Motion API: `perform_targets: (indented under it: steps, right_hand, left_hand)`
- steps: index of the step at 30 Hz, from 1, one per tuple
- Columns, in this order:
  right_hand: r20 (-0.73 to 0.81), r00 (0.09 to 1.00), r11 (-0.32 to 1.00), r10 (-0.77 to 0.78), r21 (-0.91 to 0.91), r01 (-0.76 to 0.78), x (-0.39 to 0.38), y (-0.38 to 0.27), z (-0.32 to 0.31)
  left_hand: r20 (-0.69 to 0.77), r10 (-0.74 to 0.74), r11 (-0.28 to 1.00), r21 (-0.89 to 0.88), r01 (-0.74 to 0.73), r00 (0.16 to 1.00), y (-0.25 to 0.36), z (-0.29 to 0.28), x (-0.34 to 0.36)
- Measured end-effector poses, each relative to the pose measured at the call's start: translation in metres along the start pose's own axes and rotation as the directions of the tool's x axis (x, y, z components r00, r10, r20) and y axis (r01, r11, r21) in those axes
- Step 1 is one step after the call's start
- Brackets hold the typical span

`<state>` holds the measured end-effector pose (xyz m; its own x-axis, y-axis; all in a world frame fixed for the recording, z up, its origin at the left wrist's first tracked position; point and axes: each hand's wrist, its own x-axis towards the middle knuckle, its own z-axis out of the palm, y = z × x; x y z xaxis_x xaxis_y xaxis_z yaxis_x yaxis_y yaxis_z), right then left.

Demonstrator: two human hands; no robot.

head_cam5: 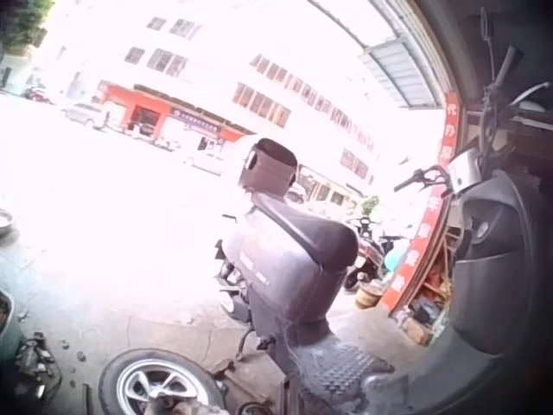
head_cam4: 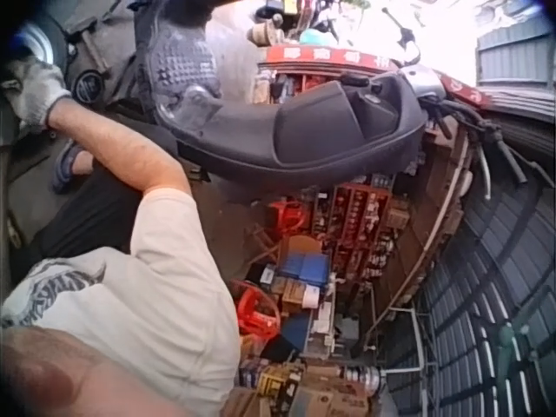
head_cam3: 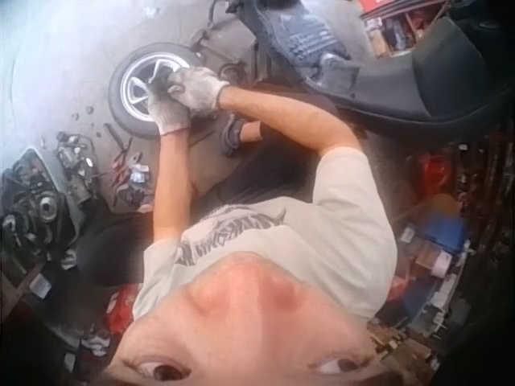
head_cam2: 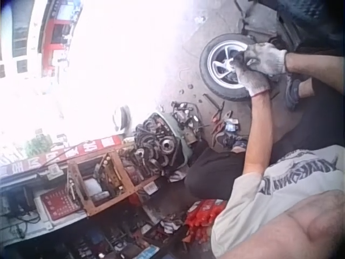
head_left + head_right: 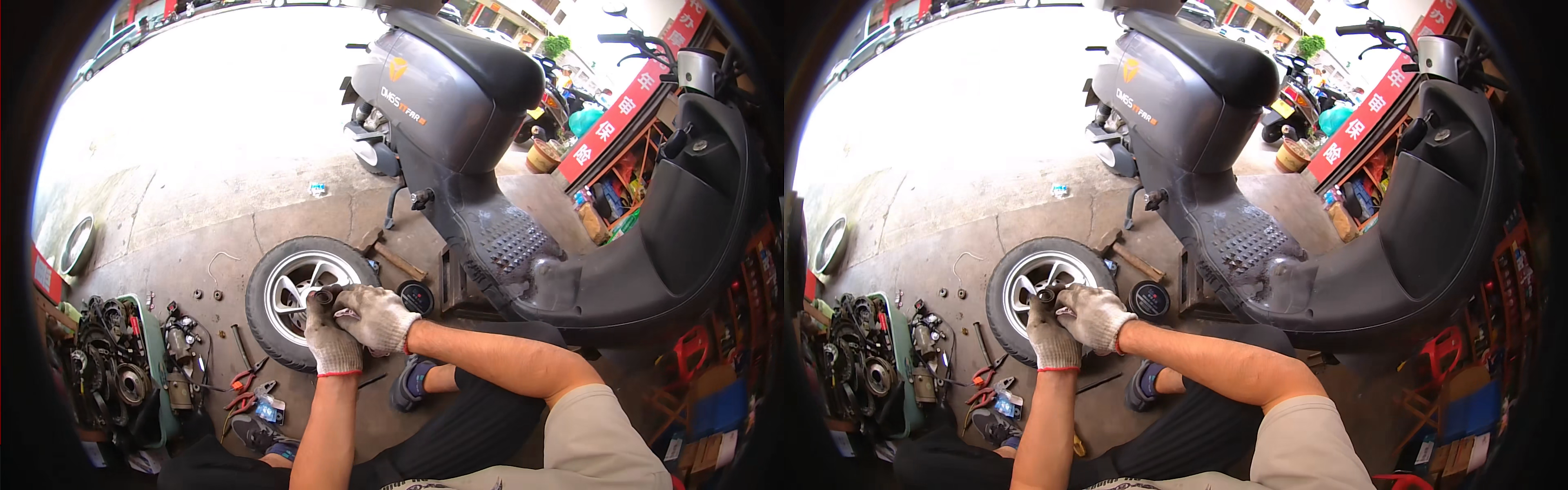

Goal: Clean and inspect motorcycle brake components.

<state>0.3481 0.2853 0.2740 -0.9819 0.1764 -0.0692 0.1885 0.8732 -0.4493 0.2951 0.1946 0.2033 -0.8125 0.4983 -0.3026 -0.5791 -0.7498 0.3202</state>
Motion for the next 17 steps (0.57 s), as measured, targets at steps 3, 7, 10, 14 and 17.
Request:
perform_targets:
  steps: [3, 7, 10, 14, 17]
  right_hand:
    - [0.057, 0.998, 0.999, -0.024, -0.034, 0.026, 0.001, 0.001, -0.004]
    - [0.037, 0.999, 0.996, -0.033, -0.085, 0.036, -0.001, -0.009, -0.013]
    - [0.015, 1.0, 0.999, 0.019, -0.033, -0.018, 0.004, -0.005, -0.022]
    - [-0.016, 0.997, 0.996, 0.078, 0.032, -0.078, 0.012, -0.006, -0.034]
    - [-0.103, 0.995, 1.0, 0.0, 0.012, 0.002, 0.031, -0.016, -0.019]
  left_hand:
    - [-0.054, 0.004, 0.998, -0.055, -0.007, 0.999, 0.0, 0.006, 0.001]
    - [-0.073, -0.01, 0.992, -0.129, 0.001, 0.997, 0.006, -0.007, 0.02]
    - [-0.06, 0.019, 0.997, -0.078, -0.024, 0.998, 0.011, -0.013, 0.029]
    - [-0.112, -0.088, 0.994, -0.071, 0.08, 0.99, 0.033, -0.013, 0.031]
    - [-0.084, -0.076, 0.996, -0.058, 0.071, 0.994, 0.048, -0.009, 0.017]
